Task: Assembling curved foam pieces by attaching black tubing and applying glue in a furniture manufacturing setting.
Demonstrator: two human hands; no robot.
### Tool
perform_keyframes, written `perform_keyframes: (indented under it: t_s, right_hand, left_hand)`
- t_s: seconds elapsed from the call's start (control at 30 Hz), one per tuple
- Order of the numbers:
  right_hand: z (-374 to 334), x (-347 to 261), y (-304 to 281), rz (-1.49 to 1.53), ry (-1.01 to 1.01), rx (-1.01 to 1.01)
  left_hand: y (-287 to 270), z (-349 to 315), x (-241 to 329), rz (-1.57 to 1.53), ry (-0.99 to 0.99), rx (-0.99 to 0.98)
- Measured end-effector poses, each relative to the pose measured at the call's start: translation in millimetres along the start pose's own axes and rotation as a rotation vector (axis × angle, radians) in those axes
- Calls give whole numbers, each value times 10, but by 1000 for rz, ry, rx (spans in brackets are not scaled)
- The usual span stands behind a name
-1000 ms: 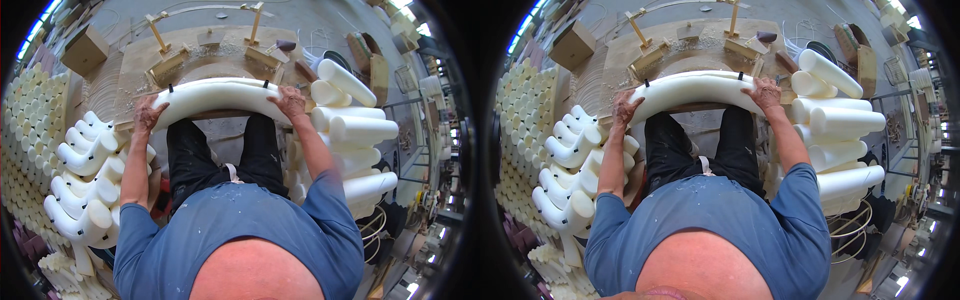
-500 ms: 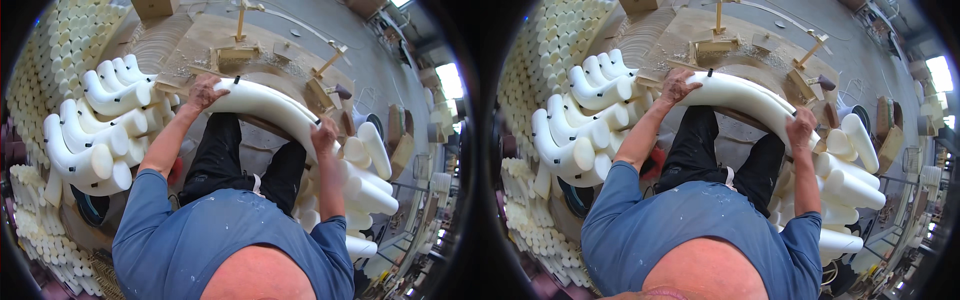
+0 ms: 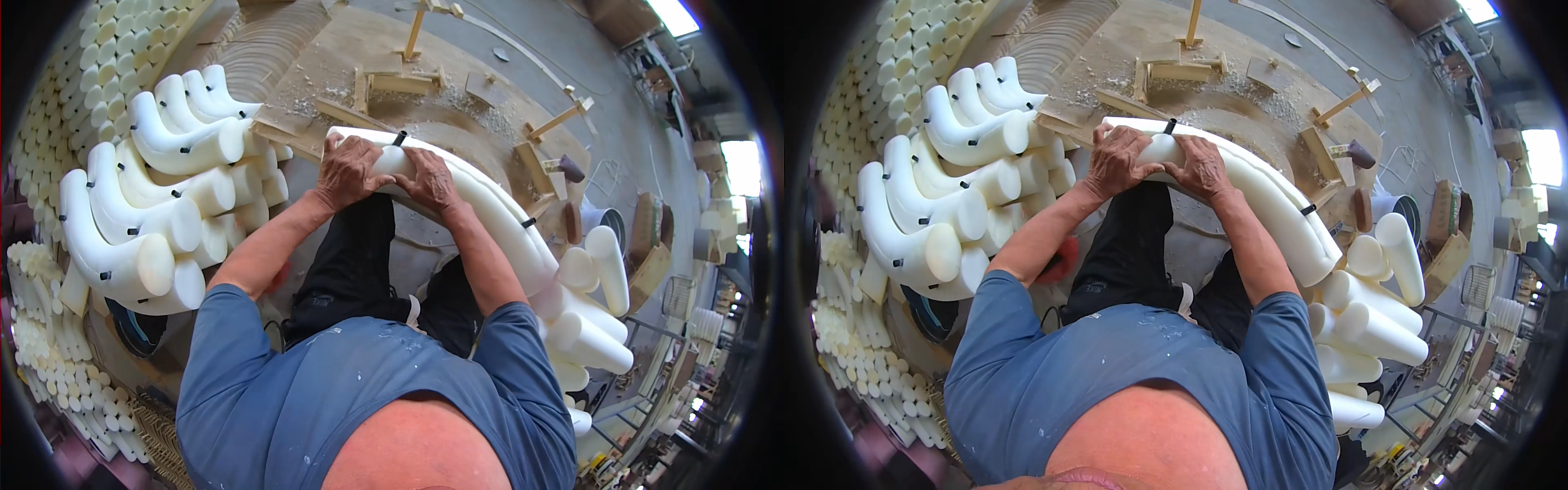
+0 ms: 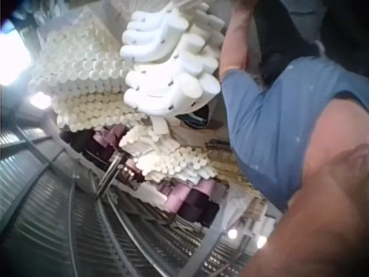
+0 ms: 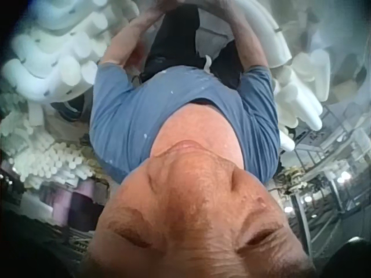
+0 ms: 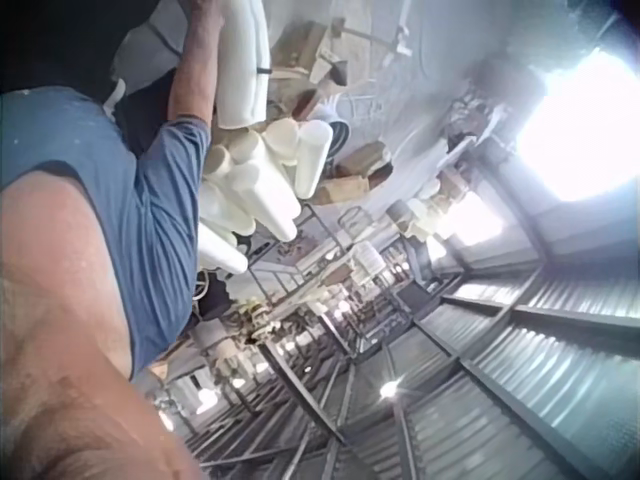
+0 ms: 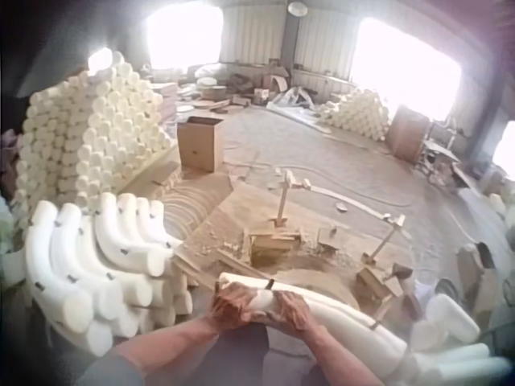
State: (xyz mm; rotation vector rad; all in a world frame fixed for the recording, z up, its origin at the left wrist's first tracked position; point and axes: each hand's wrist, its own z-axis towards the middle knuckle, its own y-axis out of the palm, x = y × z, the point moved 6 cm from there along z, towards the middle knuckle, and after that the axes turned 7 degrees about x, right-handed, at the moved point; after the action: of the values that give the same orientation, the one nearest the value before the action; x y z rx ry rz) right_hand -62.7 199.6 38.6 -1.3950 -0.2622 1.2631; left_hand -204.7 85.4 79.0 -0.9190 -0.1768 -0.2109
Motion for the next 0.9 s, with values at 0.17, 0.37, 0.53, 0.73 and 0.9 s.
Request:
perform_keyframes:
  t_s: [0.17, 0.37, 0.53, 0.73, 0.9]
  right_hand:
    - [179, 133, 69, 29, 114, -138]
    - [145, 574, 345, 39, 207, 7]
    - [66, 584, 469, -86, 18, 15]
    - [-91, 49, -328, -113, 52, -67]
    - [-646, 181, -870, -310, 211, 52]
  left_hand:
    - [84, 87, -111, -59, -7, -62]
    - [452, 294, -133, 14, -136, -321]
    - [470, 171, -158, -41, -142, -191]
    - [-24, -41, 44, -47, -101, -33]
    - [-215, -457, 57, 17, -107, 152]
